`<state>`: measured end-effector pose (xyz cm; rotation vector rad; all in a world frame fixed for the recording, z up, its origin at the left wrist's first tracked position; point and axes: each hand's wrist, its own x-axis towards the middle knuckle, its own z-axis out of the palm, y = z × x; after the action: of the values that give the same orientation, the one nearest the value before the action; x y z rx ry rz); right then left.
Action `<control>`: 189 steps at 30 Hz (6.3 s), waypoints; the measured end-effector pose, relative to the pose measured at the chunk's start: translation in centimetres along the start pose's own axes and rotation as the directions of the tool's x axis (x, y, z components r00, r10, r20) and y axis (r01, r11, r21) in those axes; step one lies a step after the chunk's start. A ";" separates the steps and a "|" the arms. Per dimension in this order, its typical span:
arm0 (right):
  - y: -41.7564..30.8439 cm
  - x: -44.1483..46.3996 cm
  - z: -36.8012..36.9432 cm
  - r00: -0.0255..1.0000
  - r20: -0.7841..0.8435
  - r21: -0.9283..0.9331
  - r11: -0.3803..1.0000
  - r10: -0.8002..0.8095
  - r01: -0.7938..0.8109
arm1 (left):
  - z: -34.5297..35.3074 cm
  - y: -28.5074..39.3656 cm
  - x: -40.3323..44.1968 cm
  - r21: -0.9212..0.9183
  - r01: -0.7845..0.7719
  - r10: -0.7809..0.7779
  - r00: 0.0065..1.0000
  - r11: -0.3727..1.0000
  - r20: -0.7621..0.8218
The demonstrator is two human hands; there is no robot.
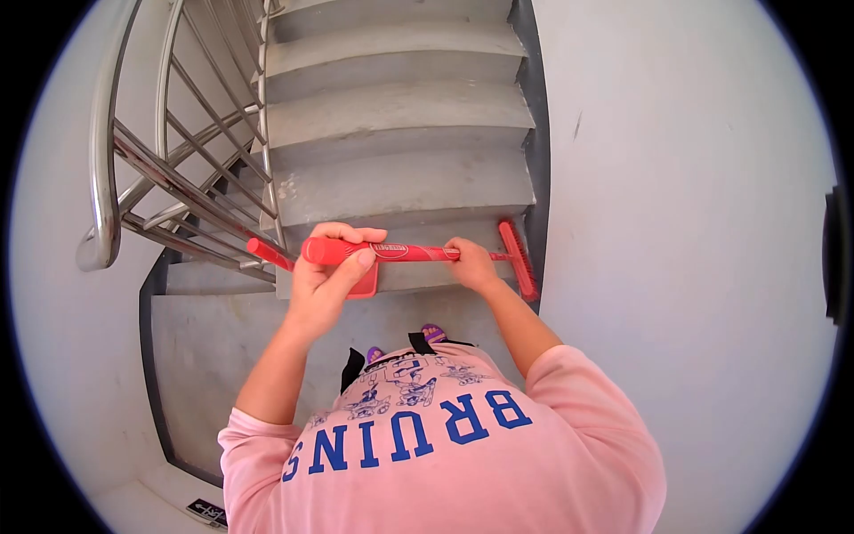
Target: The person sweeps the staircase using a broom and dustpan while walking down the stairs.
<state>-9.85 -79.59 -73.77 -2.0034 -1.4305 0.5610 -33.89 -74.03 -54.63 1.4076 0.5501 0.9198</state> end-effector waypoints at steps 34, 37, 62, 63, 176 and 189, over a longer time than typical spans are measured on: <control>-17.0 2.1 5.1 0.906 0.400 0.428 0.902 -0.139 -0.050 | -14.4 7.3 -3.4 0.522 -0.111 0.178 0.981 0.846 -0.079; -13.9 3.5 4.5 0.941 0.319 0.515 0.854 -0.111 -0.074 | -19.3 -1.1 -1.5 0.661 0.334 -0.076 0.919 0.672 -0.387; -14.0 4.9 3.2 0.924 0.373 0.560 0.814 -0.081 -0.155 | -22.5 4.0 -22.7 0.041 0.452 -0.244 0.554 0.891 -0.796; -14.2 5.0 3.3 0.923 0.377 0.554 0.817 -0.079 -0.156 | -22.2 4.5 -23.8 0.054 0.453 -0.229 0.546 0.890 -0.806; -15.9 -1.6 15.2 0.730 0.532 0.155 0.897 -0.430 0.415 | -14.7 4.2 -16.4 -0.025 0.090 -0.088 0.817 0.996 -0.569; -21.7 -4.2 20.6 0.620 0.592 0.247 0.848 -0.515 0.469 | -16.5 6.9 -24.1 0.079 0.087 -0.011 0.740 0.993 -0.673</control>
<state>-39.54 -73.75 -73.85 -1.2767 -2.2346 1.0843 -62.05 -84.35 -54.63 1.1107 1.1931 1.3811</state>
